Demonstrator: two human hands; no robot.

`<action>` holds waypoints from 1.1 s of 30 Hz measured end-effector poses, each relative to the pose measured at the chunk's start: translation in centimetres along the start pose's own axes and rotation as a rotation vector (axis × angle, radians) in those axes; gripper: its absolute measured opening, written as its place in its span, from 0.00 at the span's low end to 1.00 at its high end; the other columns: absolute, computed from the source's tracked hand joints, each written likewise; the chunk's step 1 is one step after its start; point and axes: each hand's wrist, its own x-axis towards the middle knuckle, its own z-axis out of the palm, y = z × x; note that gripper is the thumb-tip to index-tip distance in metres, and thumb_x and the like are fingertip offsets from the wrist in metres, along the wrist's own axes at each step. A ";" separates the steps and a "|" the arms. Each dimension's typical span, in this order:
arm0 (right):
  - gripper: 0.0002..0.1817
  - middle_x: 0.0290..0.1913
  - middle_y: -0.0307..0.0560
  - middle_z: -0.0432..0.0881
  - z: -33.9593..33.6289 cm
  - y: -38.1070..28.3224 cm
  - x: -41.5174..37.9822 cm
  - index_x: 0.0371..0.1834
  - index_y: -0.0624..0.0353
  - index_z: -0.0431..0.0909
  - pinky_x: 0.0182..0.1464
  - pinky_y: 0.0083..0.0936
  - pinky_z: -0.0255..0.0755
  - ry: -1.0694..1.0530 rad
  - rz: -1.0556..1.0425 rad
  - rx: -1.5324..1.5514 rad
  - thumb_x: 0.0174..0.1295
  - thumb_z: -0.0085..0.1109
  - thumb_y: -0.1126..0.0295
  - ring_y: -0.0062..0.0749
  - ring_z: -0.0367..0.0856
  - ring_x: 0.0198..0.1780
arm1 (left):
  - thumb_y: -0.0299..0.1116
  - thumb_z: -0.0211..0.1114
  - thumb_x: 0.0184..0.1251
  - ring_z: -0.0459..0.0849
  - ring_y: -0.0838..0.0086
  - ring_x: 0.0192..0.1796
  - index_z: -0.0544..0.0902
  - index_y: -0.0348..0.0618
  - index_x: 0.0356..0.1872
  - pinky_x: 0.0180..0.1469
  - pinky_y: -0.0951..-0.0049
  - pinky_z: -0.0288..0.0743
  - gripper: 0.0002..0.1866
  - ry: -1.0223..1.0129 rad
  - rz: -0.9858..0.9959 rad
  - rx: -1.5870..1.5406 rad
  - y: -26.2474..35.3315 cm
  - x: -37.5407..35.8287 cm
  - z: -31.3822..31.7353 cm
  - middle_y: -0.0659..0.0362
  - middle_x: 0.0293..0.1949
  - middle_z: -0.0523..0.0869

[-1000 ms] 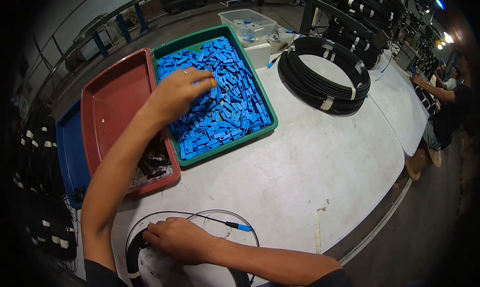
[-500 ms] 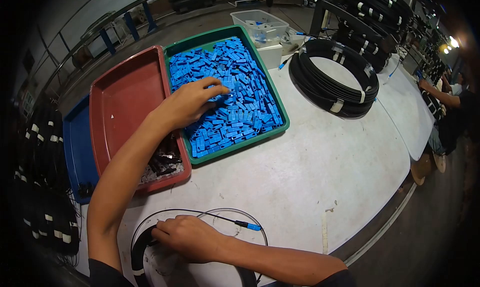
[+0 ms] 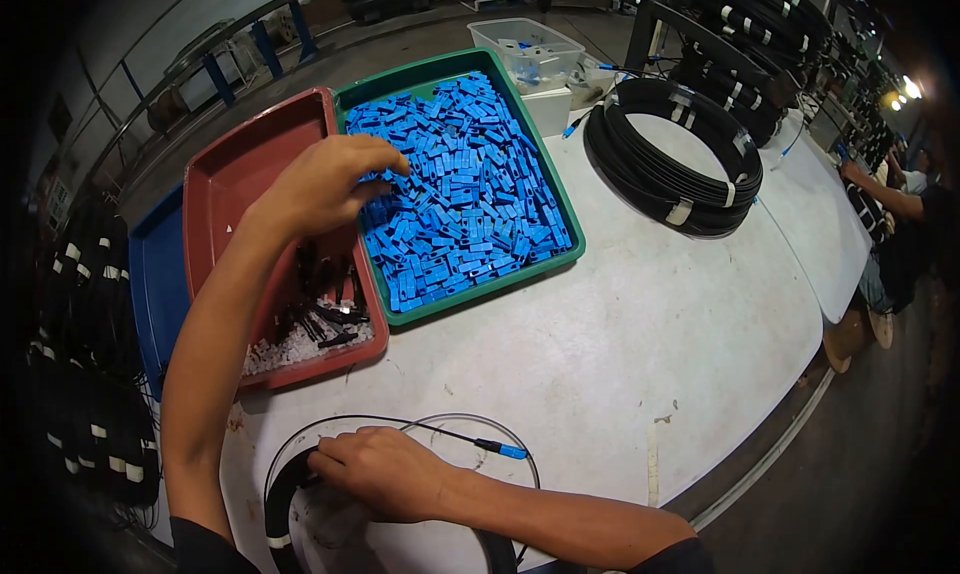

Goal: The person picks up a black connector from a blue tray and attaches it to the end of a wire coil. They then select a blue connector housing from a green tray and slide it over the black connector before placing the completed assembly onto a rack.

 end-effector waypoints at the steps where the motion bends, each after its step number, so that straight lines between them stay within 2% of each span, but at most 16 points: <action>1: 0.18 0.40 0.53 0.80 -0.1 0.0 0.0 0.46 0.63 0.76 0.46 0.41 0.80 -0.028 0.011 -0.008 0.50 0.64 0.77 0.51 0.85 0.42 | 0.23 0.72 0.61 0.86 0.52 0.54 0.88 0.41 0.46 0.57 0.56 0.80 0.12 -0.022 0.006 0.008 0.2 -0.2 0.2 0.52 0.48 0.89; 8: 0.22 0.41 0.52 0.80 0.0 0.0 0.0 0.47 0.63 0.76 0.45 0.42 0.80 -0.026 0.005 -0.024 0.45 0.66 0.78 0.51 0.84 0.42 | 0.23 0.74 0.58 0.86 0.53 0.53 0.89 0.41 0.44 0.55 0.56 0.80 0.12 -0.131 0.024 0.081 1.1 -0.2 1.5 0.53 0.47 0.90; 10: 0.15 0.36 0.50 0.77 0.0 0.0 0.0 0.45 0.61 0.76 0.41 0.41 0.78 0.016 -0.009 0.000 0.52 0.61 0.78 0.50 0.82 0.38 | 0.23 0.72 0.59 0.86 0.55 0.52 0.89 0.42 0.45 0.55 0.57 0.79 0.12 -0.128 0.040 0.080 1.0 -0.1 2.2 0.54 0.47 0.90; 13: 0.16 0.37 0.51 0.77 0.1 0.0 0.0 0.45 0.62 0.76 0.41 0.41 0.77 0.004 -0.004 -0.005 0.52 0.61 0.78 0.50 0.82 0.38 | 0.25 0.71 0.61 0.86 0.58 0.51 0.89 0.44 0.46 0.56 0.60 0.77 0.12 -0.013 0.123 0.171 1.2 0.4 3.3 0.56 0.46 0.89; 16: 0.18 0.37 0.51 0.77 0.1 0.1 0.0 0.46 0.62 0.76 0.42 0.41 0.77 0.002 -0.001 -0.001 0.50 0.62 0.78 0.50 0.82 0.39 | 0.26 0.69 0.63 0.84 0.62 0.54 0.89 0.46 0.50 0.58 0.61 0.73 0.14 0.011 0.158 0.151 1.9 1.6 4.6 0.58 0.48 0.88; 18: 0.19 0.37 0.51 0.77 -0.1 0.1 0.0 0.47 0.62 0.76 0.42 0.42 0.77 -0.006 -0.004 -0.004 0.48 0.63 0.77 0.50 0.82 0.39 | 0.23 0.67 0.62 0.82 0.64 0.58 0.88 0.47 0.53 0.60 0.60 0.71 0.18 -0.119 0.073 0.212 2.8 2.3 5.3 0.57 0.52 0.87; 19: 0.20 0.37 0.51 0.77 -0.1 0.1 0.0 0.47 0.62 0.76 0.42 0.42 0.77 -0.012 -0.011 0.002 0.47 0.64 0.77 0.50 0.82 0.40 | 0.20 0.65 0.60 0.80 0.63 0.62 0.87 0.46 0.56 0.65 0.57 0.69 0.21 -0.142 0.040 0.220 3.4 2.8 5.3 0.57 0.58 0.85; 20: 0.20 0.37 0.51 0.77 0.0 0.1 0.0 0.47 0.62 0.76 0.42 0.42 0.77 -0.015 -0.016 0.006 0.47 0.64 0.77 0.50 0.82 0.40 | 0.20 0.65 0.60 0.80 0.63 0.62 0.87 0.46 0.56 0.65 0.57 0.69 0.21 -0.144 0.034 0.223 3.5 3.1 5.6 0.57 0.58 0.85; 22: 0.23 0.38 0.51 0.77 0.0 0.1 -0.1 0.48 0.62 0.76 0.42 0.42 0.77 -0.021 -0.006 -0.018 0.44 0.66 0.77 0.51 0.81 0.40 | 0.18 0.64 0.58 0.80 0.61 0.65 0.87 0.44 0.57 0.68 0.55 0.69 0.24 0.177 0.082 0.147 3.5 3.6 5.9 0.56 0.63 0.84; 24: 0.23 0.38 0.50 0.77 -0.1 0.1 -0.1 0.48 0.62 0.76 0.42 0.42 0.77 -0.026 -0.007 -0.020 0.44 0.66 0.77 0.51 0.81 0.40 | 0.16 0.63 0.57 0.81 0.58 0.64 0.87 0.42 0.56 0.67 0.54 0.73 0.23 0.112 0.062 0.114 2.9 4.0 4.7 0.56 0.64 0.84; 26: 0.24 0.39 0.50 0.77 -0.3 0.0 -0.1 0.48 0.62 0.76 0.43 0.42 0.77 -0.024 -0.003 -0.024 0.43 0.67 0.77 0.51 0.81 0.40 | 0.16 0.62 0.57 0.84 0.56 0.59 0.88 0.42 0.51 0.61 0.56 0.78 0.21 0.057 0.087 0.138 2.3 3.7 3.2 0.55 0.59 0.87; 27: 0.22 0.39 0.52 0.78 -0.4 0.0 0.0 0.47 0.63 0.76 0.43 0.42 0.78 -0.021 -0.011 -0.018 0.44 0.66 0.78 0.51 0.83 0.40 | 0.17 0.64 0.58 0.86 0.55 0.55 0.90 0.42 0.47 0.58 0.57 0.79 0.17 0.068 0.094 0.172 2.2 3.5 2.6 0.56 0.53 0.89; 28: 0.20 0.39 0.53 0.79 -0.4 -0.1 0.0 0.46 0.64 0.76 0.44 0.42 0.79 -0.021 -0.020 -0.012 0.45 0.64 0.79 0.52 0.84 0.40 | 0.17 0.64 0.58 0.86 0.55 0.55 0.90 0.42 0.47 0.58 0.57 0.79 0.17 0.063 0.094 0.171 2.1 3.1 2.1 0.56 0.53 0.89; 30: 0.20 0.39 0.53 0.80 -0.4 -0.1 0.1 0.46 0.64 0.76 0.44 0.42 0.79 -0.024 -0.020 -0.015 0.46 0.64 0.78 0.52 0.84 0.40 | 0.24 0.67 0.60 0.86 0.60 0.56 0.91 0.47 0.47 0.60 0.58 0.79 0.15 -0.104 -0.008 0.217 2.0 2.4 0.7 0.56 0.51 0.90; 31: 0.19 0.39 0.53 0.80 -0.4 -0.1 0.1 0.46 0.64 0.76 0.44 0.42 0.79 -0.029 -0.018 -0.022 0.48 0.64 0.78 0.52 0.85 0.40 | 0.24 0.67 0.59 0.87 0.60 0.53 0.92 0.46 0.45 0.55 0.58 0.81 0.13 -0.037 0.049 0.221 1.3 1.8 1.0 0.56 0.47 0.91; 33: 0.18 0.39 0.53 0.80 -0.3 -0.1 0.1 0.46 0.64 0.76 0.44 0.42 0.80 -0.021 -0.019 -0.026 0.50 0.63 0.77 0.51 0.85 0.41 | 0.24 0.67 0.59 0.88 0.60 0.53 0.92 0.46 0.44 0.55 0.58 0.81 0.13 -0.021 0.055 0.226 1.2 1.3 1.1 0.56 0.46 0.91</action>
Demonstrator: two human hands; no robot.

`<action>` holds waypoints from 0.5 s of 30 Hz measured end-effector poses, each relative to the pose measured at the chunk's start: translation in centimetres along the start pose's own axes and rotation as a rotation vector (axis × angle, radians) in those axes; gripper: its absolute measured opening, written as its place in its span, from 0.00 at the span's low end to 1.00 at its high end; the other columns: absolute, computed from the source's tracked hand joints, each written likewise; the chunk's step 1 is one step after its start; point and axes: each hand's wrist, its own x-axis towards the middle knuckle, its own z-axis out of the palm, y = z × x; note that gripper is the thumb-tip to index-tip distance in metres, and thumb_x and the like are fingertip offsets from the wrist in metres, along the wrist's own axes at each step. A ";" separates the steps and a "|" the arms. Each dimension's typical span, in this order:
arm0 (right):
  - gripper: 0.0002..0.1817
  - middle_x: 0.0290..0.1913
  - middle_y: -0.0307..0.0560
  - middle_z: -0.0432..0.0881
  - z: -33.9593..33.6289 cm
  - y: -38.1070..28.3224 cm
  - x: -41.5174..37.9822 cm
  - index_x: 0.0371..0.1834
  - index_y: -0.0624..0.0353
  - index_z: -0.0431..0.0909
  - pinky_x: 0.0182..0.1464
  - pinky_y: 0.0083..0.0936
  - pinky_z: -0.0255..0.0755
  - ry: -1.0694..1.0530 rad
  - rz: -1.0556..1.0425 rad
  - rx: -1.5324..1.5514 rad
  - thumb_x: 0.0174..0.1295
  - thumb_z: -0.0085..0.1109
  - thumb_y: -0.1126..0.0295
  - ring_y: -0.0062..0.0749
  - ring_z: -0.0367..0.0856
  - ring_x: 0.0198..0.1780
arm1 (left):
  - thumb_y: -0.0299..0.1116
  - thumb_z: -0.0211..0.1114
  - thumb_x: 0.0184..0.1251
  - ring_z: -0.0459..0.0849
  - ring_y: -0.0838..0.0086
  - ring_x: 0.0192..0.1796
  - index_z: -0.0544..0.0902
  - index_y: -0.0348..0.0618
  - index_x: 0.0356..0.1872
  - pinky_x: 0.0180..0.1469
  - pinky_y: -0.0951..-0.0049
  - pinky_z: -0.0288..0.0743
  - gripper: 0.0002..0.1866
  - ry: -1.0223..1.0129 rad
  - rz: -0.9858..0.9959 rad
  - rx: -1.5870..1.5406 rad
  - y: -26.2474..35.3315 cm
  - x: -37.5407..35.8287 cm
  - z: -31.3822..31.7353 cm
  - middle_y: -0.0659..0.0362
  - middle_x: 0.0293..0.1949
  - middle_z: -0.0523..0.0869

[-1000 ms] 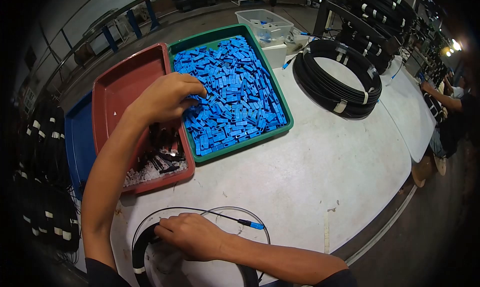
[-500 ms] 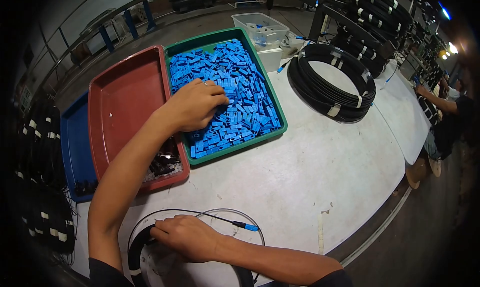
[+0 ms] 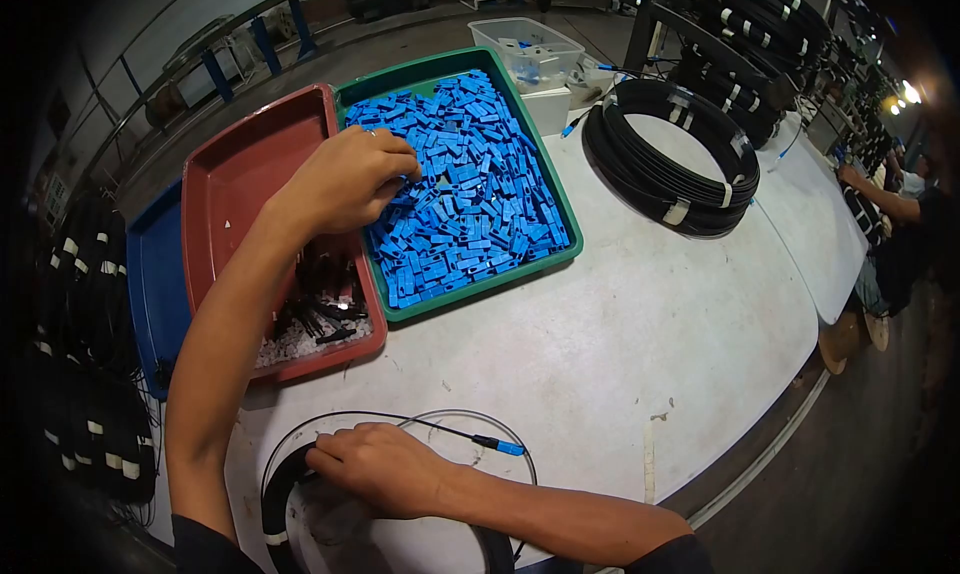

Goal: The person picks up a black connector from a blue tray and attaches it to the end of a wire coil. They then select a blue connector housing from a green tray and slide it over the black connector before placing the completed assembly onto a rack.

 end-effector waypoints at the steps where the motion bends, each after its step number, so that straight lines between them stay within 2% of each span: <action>1: 0.17 0.39 0.53 0.80 0.1 0.0 0.0 0.46 0.64 0.76 0.45 0.42 0.80 0.008 0.001 -0.004 0.51 0.62 0.77 0.51 0.85 0.41 | 0.25 0.68 0.58 0.88 0.60 0.52 0.92 0.45 0.44 0.54 0.58 0.81 0.13 0.015 0.004 0.004 0.1 -0.2 0.1 0.56 0.46 0.91; 5: 0.15 0.39 0.53 0.80 -0.1 -0.2 0.1 0.46 0.64 0.76 0.45 0.42 0.80 -0.022 0.022 -0.009 0.53 0.61 0.77 0.51 0.85 0.41 | 0.26 0.69 0.56 0.89 0.59 0.49 0.92 0.47 0.43 0.52 0.57 0.81 0.13 -0.005 0.031 -0.058 1.1 -0.1 0.1 0.55 0.43 0.91; 7: 0.16 0.39 0.53 0.80 -0.2 -0.2 0.1 0.46 0.64 0.76 0.45 0.41 0.80 -0.019 0.015 -0.009 0.52 0.61 0.77 0.50 0.85 0.41 | 0.25 0.72 0.57 0.88 0.57 0.48 0.92 0.45 0.41 0.53 0.56 0.80 0.10 -0.194 -0.051 -0.032 1.5 0.1 -0.2 0.54 0.41 0.91; 15: 0.16 0.39 0.53 0.79 -0.1 -0.1 0.0 0.46 0.64 0.76 0.44 0.41 0.80 -0.012 0.006 -0.004 0.51 0.62 0.77 0.51 0.85 0.40 | 0.26 0.74 0.54 0.88 0.57 0.45 0.92 0.47 0.39 0.50 0.57 0.81 0.10 -0.265 -0.079 0.010 1.3 0.3 -0.7 0.53 0.38 0.90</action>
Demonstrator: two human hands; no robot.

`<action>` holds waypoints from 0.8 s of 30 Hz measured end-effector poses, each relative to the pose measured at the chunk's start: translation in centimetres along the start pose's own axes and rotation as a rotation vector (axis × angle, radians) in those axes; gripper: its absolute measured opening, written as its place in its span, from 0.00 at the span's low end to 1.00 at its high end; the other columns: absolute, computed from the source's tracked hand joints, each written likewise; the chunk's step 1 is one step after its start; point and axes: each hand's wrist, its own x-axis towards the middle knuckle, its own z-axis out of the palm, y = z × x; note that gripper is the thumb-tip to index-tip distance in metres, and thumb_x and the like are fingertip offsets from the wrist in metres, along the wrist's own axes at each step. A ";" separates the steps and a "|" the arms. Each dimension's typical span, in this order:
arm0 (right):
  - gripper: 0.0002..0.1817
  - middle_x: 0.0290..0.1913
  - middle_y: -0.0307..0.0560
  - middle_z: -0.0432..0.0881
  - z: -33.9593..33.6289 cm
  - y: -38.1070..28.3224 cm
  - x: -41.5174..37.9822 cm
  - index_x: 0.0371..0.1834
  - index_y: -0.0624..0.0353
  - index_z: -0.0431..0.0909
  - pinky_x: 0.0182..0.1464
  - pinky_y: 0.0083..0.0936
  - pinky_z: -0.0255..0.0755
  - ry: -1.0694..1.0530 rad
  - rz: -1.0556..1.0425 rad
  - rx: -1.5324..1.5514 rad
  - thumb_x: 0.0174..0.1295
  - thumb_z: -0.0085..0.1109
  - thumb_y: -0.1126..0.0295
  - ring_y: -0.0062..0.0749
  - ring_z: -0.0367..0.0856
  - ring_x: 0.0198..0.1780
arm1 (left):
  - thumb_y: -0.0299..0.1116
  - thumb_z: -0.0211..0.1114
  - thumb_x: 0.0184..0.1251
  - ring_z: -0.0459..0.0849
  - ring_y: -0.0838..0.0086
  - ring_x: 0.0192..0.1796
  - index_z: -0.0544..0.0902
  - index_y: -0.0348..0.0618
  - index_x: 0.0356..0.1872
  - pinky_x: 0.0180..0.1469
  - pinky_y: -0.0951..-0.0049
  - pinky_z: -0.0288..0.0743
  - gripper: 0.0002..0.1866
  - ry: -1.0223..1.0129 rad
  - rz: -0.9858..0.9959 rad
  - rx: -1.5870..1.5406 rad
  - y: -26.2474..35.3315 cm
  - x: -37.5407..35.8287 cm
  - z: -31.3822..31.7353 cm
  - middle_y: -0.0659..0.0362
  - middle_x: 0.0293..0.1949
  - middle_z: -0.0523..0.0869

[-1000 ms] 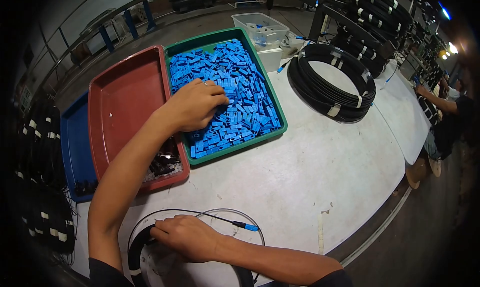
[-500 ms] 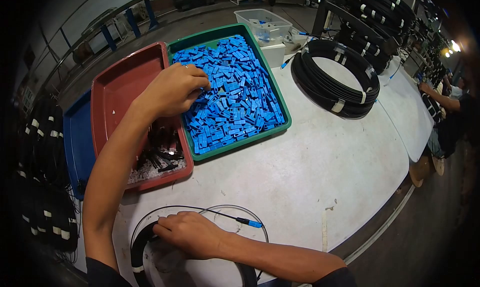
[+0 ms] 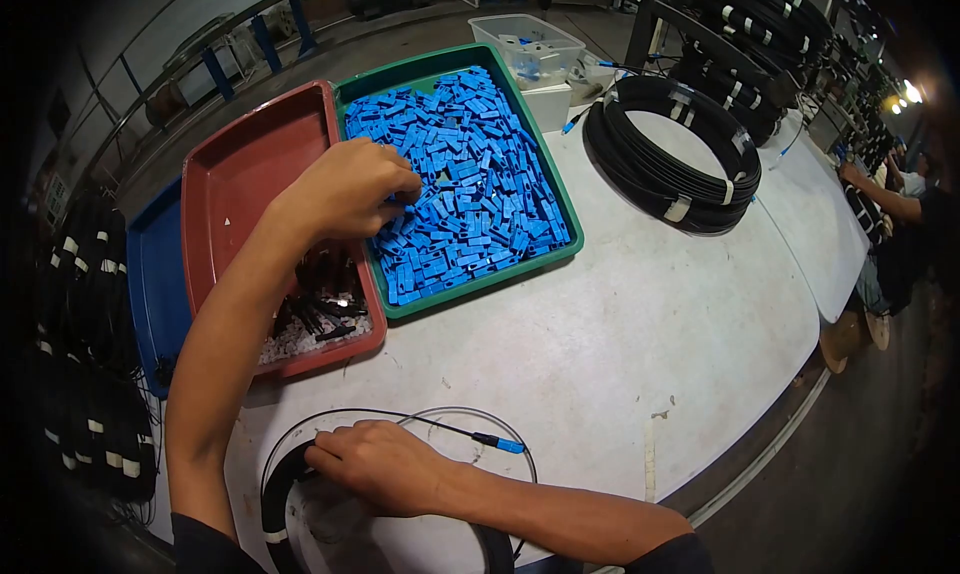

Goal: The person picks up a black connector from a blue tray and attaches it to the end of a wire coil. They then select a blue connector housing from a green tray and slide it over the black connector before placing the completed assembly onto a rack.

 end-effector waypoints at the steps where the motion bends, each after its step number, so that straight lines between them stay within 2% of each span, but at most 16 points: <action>1: 0.16 0.39 0.53 0.79 0.0 0.0 0.0 0.46 0.64 0.76 0.44 0.42 0.80 -0.007 0.001 0.004 0.51 0.62 0.77 0.51 0.85 0.41 | 0.26 0.74 0.54 0.88 0.56 0.45 0.92 0.47 0.38 0.49 0.57 0.81 0.10 0.013 0.008 0.001 0.0 0.0 0.1 0.53 0.38 0.90; 5: 0.16 0.39 0.53 0.79 0.0 0.0 0.0 0.46 0.64 0.76 0.44 0.42 0.80 -0.002 0.003 0.002 0.52 0.62 0.77 0.51 0.85 0.41 | 0.26 0.74 0.54 0.88 0.57 0.45 0.91 0.47 0.39 0.50 0.57 0.81 0.10 0.037 0.013 0.011 0.1 0.1 0.6 0.54 0.38 0.90; 7: 0.15 0.39 0.54 0.79 0.0 0.0 0.0 0.46 0.64 0.76 0.44 0.42 0.79 -0.002 0.004 0.004 0.53 0.61 0.76 0.52 0.85 0.41 | 0.23 0.71 0.52 0.91 0.56 0.43 0.92 0.50 0.43 0.45 0.56 0.83 0.16 0.121 0.114 0.069 -0.2 0.3 1.2 0.53 0.36 0.91; 11: 0.15 0.39 0.54 0.80 -0.1 -0.1 0.0 0.46 0.64 0.76 0.44 0.42 0.79 -0.023 0.018 0.000 0.53 0.61 0.77 0.52 0.85 0.41 | 0.22 0.70 0.54 0.91 0.57 0.44 0.91 0.50 0.45 0.46 0.56 0.84 0.16 0.080 0.109 0.061 -0.3 0.6 1.5 0.53 0.38 0.92; 17: 0.17 0.40 0.53 0.79 0.0 -0.1 0.0 0.47 0.64 0.77 0.44 0.42 0.79 -0.022 0.022 0.013 0.52 0.62 0.77 0.51 0.84 0.41 | 0.21 0.70 0.55 0.90 0.60 0.47 0.92 0.52 0.43 0.48 0.58 0.83 0.16 0.204 0.150 0.038 -0.2 1.1 2.6 0.57 0.41 0.91; 19: 0.17 0.39 0.53 0.79 -0.2 -0.1 0.0 0.46 0.64 0.76 0.45 0.42 0.79 -0.029 0.030 0.017 0.52 0.62 0.77 0.51 0.84 0.41 | 0.24 0.73 0.55 0.86 0.66 0.52 0.91 0.51 0.42 0.54 0.63 0.76 0.13 0.216 0.299 0.091 -0.5 1.4 3.0 0.61 0.45 0.90; 24: 0.15 0.39 0.53 0.79 -0.3 -0.2 0.1 0.45 0.64 0.76 0.44 0.42 0.79 -0.034 0.036 0.011 0.52 0.61 0.77 0.51 0.84 0.41 | 0.24 0.71 0.55 0.85 0.67 0.51 0.91 0.51 0.43 0.55 0.65 0.74 0.15 0.147 0.300 0.134 -0.9 1.0 3.4 0.63 0.43 0.89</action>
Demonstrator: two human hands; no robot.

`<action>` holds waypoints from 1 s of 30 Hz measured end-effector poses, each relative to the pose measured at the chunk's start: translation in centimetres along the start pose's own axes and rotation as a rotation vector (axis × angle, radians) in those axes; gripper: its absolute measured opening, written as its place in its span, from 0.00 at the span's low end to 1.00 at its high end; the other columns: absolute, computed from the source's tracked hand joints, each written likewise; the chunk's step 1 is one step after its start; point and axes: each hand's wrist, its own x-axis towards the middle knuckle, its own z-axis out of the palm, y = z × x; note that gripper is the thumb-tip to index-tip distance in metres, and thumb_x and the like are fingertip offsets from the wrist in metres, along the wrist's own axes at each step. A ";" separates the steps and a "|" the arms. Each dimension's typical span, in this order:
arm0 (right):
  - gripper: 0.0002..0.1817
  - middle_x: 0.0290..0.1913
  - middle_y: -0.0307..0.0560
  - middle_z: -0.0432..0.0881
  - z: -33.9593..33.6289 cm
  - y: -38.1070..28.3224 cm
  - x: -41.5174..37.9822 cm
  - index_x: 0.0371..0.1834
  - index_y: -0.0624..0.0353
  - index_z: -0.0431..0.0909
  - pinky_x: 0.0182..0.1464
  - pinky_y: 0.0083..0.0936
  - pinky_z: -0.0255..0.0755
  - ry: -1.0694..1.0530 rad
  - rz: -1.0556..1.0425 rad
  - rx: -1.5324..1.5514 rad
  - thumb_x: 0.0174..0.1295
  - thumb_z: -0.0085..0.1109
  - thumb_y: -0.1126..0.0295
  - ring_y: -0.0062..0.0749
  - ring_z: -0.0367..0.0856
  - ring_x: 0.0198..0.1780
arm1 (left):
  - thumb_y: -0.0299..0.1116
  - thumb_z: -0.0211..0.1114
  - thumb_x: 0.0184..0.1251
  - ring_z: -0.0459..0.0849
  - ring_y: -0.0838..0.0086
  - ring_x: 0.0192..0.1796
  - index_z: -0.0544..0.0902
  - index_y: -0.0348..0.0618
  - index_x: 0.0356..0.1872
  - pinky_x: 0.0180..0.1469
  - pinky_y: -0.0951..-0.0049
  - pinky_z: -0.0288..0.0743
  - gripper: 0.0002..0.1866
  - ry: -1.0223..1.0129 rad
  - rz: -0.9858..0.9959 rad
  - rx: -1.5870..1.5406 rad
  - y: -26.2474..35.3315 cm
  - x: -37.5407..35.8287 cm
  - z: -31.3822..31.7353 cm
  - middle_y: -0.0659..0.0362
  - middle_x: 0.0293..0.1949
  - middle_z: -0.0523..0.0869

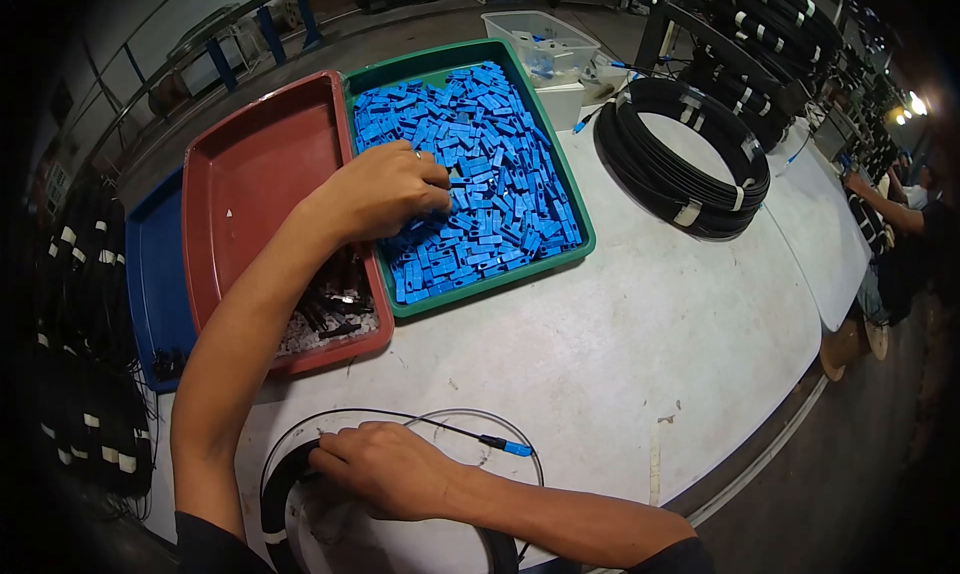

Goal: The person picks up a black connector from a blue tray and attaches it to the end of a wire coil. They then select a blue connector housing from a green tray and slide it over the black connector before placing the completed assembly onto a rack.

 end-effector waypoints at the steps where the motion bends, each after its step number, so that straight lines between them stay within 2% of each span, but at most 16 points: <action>1: 0.15 0.39 0.53 0.78 0.0 0.0 0.0 0.45 0.64 0.76 0.44 0.42 0.79 -0.001 0.000 -0.003 0.52 0.61 0.77 0.51 0.84 0.41 | 0.24 0.71 0.55 0.84 0.67 0.49 0.91 0.51 0.44 0.54 0.65 0.74 0.15 0.005 -0.029 -0.009 0.0 -0.2 0.1 0.63 0.43 0.88; 4: 0.20 0.38 0.49 0.76 0.5 0.3 -0.1 0.49 0.60 0.77 0.43 0.41 0.77 0.004 0.000 -0.018 0.51 0.65 0.74 0.49 0.81 0.40 | 0.24 0.72 0.55 0.86 0.65 0.51 0.90 0.48 0.41 0.57 0.62 0.77 0.12 0.044 -0.065 -0.043 0.2 -0.4 0.1 0.61 0.43 0.87; 8: 0.16 0.36 0.48 0.76 0.4 0.1 0.0 0.48 0.60 0.77 0.40 0.40 0.77 0.018 -0.022 -0.034 0.55 0.65 0.73 0.48 0.81 0.36 | 0.24 0.72 0.55 0.86 0.63 0.52 0.89 0.47 0.42 0.56 0.60 0.78 0.13 0.057 -0.135 -0.060 0.2 -0.4 -0.1 0.60 0.43 0.87; 10: 0.11 0.37 0.54 0.79 0.2 -0.3 0.2 0.43 0.64 0.75 0.43 0.43 0.79 0.026 0.001 -0.031 0.56 0.60 0.76 0.53 0.84 0.39 | 0.29 0.74 0.58 0.86 0.60 0.48 0.87 0.46 0.41 0.51 0.58 0.78 0.10 0.101 -0.191 -0.049 0.1 -0.5 -0.4 0.59 0.42 0.86; 11: 0.10 0.36 0.55 0.79 0.1 -0.4 0.2 0.42 0.64 0.75 0.43 0.43 0.78 0.051 -0.022 -0.030 0.60 0.62 0.74 0.54 0.84 0.39 | 0.26 0.72 0.59 0.87 0.60 0.47 0.86 0.45 0.40 0.47 0.58 0.80 0.09 0.121 -0.216 -0.073 -0.2 -0.6 -0.6 0.57 0.41 0.87; 12: 0.10 0.36 0.54 0.80 0.0 -0.4 0.3 0.41 0.63 0.75 0.42 0.44 0.78 0.053 -0.025 -0.020 0.62 0.64 0.72 0.54 0.84 0.38 | 0.26 0.72 0.59 0.87 0.60 0.47 0.86 0.45 0.40 0.47 0.58 0.80 0.09 0.122 -0.223 -0.061 -0.1 -1.1 -0.8 0.57 0.41 0.87; 14: 0.10 0.35 0.53 0.80 0.0 -0.4 0.3 0.41 0.62 0.76 0.41 0.45 0.78 0.060 -0.037 -0.049 0.63 0.65 0.70 0.53 0.84 0.37 | 0.25 0.72 0.59 0.89 0.59 0.45 0.86 0.44 0.41 0.43 0.59 0.81 0.09 0.349 -0.285 -0.102 0.3 -2.5 -1.3 0.55 0.41 0.88; 15: 0.09 0.35 0.52 0.81 0.1 -0.3 0.4 0.40 0.61 0.76 0.39 0.45 0.78 0.054 -0.042 -0.051 0.63 0.65 0.70 0.53 0.84 0.37 | 0.22 0.72 0.59 0.90 0.58 0.44 0.86 0.42 0.43 0.43 0.59 0.83 0.11 0.307 -0.421 -0.233 1.3 -3.0 -2.7 0.54 0.41 0.88; 16: 0.10 0.35 0.51 0.81 0.0 -0.3 0.4 0.41 0.60 0.76 0.39 0.46 0.78 0.043 -0.042 -0.052 0.63 0.65 0.69 0.53 0.84 0.37 | 0.22 0.72 0.59 0.90 0.58 0.44 0.86 0.42 0.43 0.43 0.59 0.83 0.11 0.311 -0.431 -0.217 1.7 -3.9 -3.1 0.54 0.41 0.88; 18: 0.09 0.35 0.51 0.81 0.0 -0.2 0.3 0.43 0.59 0.77 0.39 0.46 0.78 0.033 -0.038 -0.074 0.64 0.65 0.68 0.53 0.84 0.37 | 0.19 0.72 0.58 0.91 0.59 0.41 0.85 0.39 0.43 0.43 0.60 0.84 0.12 0.503 -0.430 -0.310 2.2 -5.5 -3.1 0.53 0.40 0.88; 24: 0.10 0.41 0.55 0.84 -0.1 -0.2 0.2 0.47 0.60 0.79 0.43 0.43 0.80 0.037 -0.025 -0.051 0.66 0.66 0.71 0.56 0.86 0.41 | 0.25 0.75 0.61 0.91 0.64 0.38 0.85 0.36 0.45 0.40 0.67 0.83 0.12 0.618 -0.476 -0.443 7.6 -11.3 -4.5 0.52 0.38 0.89; 27: 0.09 0.39 0.55 0.84 -0.2 -0.4 0.3 0.47 0.60 0.79 0.42 0.43 0.79 0.041 0.005 -0.064 0.65 0.66 0.74 0.56 0.85 0.39 | 0.27 0.74 0.66 0.91 0.72 0.38 0.85 0.37 0.44 0.43 0.72 0.83 0.10 0.679 -0.727 -0.803 11.7 -14.6 -6.1 0.54 0.36 0.91; 30: 0.09 0.39 0.55 0.84 -0.5 -1.0 0.4 0.46 0.61 0.80 0.42 0.42 0.78 0.061 0.054 -0.084 0.64 0.67 0.75 0.55 0.85 0.39 | 0.26 0.74 0.66 0.91 0.75 0.39 0.85 0.35 0.45 0.44 0.73 0.84 0.10 0.745 -0.773 -0.818 14.4 -18.6 -4.8 0.55 0.35 0.91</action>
